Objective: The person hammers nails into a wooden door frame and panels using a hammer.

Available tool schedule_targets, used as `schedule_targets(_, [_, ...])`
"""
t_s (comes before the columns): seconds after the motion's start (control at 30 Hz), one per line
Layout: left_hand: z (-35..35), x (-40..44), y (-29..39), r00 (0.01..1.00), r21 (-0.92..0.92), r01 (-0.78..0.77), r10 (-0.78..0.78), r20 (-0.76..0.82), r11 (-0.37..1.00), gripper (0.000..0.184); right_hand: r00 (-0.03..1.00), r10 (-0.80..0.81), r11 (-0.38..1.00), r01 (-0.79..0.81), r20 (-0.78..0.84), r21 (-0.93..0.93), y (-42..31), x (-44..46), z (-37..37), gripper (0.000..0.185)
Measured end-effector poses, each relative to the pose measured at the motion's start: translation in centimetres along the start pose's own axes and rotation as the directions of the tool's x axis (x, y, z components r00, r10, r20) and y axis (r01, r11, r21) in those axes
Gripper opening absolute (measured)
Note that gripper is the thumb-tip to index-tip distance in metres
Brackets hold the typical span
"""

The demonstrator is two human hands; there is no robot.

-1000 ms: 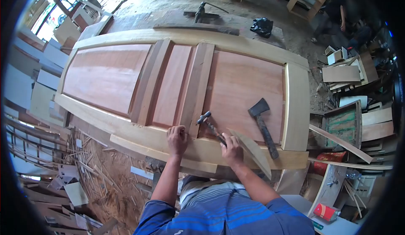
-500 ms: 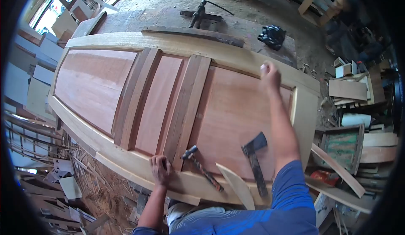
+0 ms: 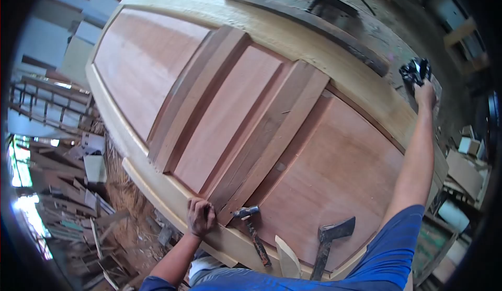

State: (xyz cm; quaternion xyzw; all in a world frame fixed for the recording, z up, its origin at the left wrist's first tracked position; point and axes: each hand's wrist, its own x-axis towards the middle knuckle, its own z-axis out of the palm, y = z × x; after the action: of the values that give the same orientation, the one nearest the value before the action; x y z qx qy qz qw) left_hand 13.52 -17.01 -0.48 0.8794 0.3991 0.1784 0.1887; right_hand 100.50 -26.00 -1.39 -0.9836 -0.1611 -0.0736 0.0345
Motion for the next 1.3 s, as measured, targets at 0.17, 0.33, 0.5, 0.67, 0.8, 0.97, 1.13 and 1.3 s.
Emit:
schedule_targets(0.17, [-0.4,0.4,0.4,0.999,-0.027,-0.033,0.033,-0.008,0.999,0.020,0.932,0.013,0.941,0.111,-0.362,0.320,6.4,3.1,-1.8,0.041])
schedule_targets(0.33, [-0.4,0.4,0.6,0.999,-0.038,-0.030,0.028,-0.038,0.999,0.019,0.793,-0.119,0.777,0.449,-0.597,0.442,3.9,-8.6,-17.6,0.029])
schedule_targets(0.5, [-0.4,0.1,0.6,0.997,-0.073,-0.028,0.023,-0.069,0.997,0.017,0.887,-0.206,0.581,0.451,-0.414,0.678,0.0,-25.3,-21.7,0.019])
schedule_targets(0.67, [-0.4,-0.1,0.4,0.996,-0.072,-0.019,0.012,-0.089,0.997,0.017,0.864,-0.486,0.392,0.078,0.134,0.917,-5.5,-40.7,-18.6,0.030])
schedule_targets(0.8, [-0.4,-0.1,0.3,0.995,-0.089,-0.028,0.019,-0.103,0.996,0.017,0.792,-0.466,0.060,-0.416,0.394,0.907,-4.8,-43.7,-15.8,0.041])
schedule_targets(0.97, [0.0,-0.4,-0.3,0.990,-0.104,-0.068,0.055,-0.129,0.992,0.016,0.844,-0.395,0.559,-0.093,0.363,0.824,-1.1,-37.6,-6.5,0.034])
schedule_targets(1.13, [-0.2,-0.3,-0.4,0.984,-0.086,-0.084,0.069,-0.166,0.993,0.016,0.905,-0.353,0.806,0.165,0.237,0.569,-8.3,-39.9,-11.7,0.036])
schedule_targets(1.3, [-0.5,-0.2,-0.6,0.981,-0.155,-0.089,0.059,-0.186,0.984,0.016,0.942,-0.325,0.859,0.258,0.081,0.442,-6.9,-40.3,-10.8,0.039])
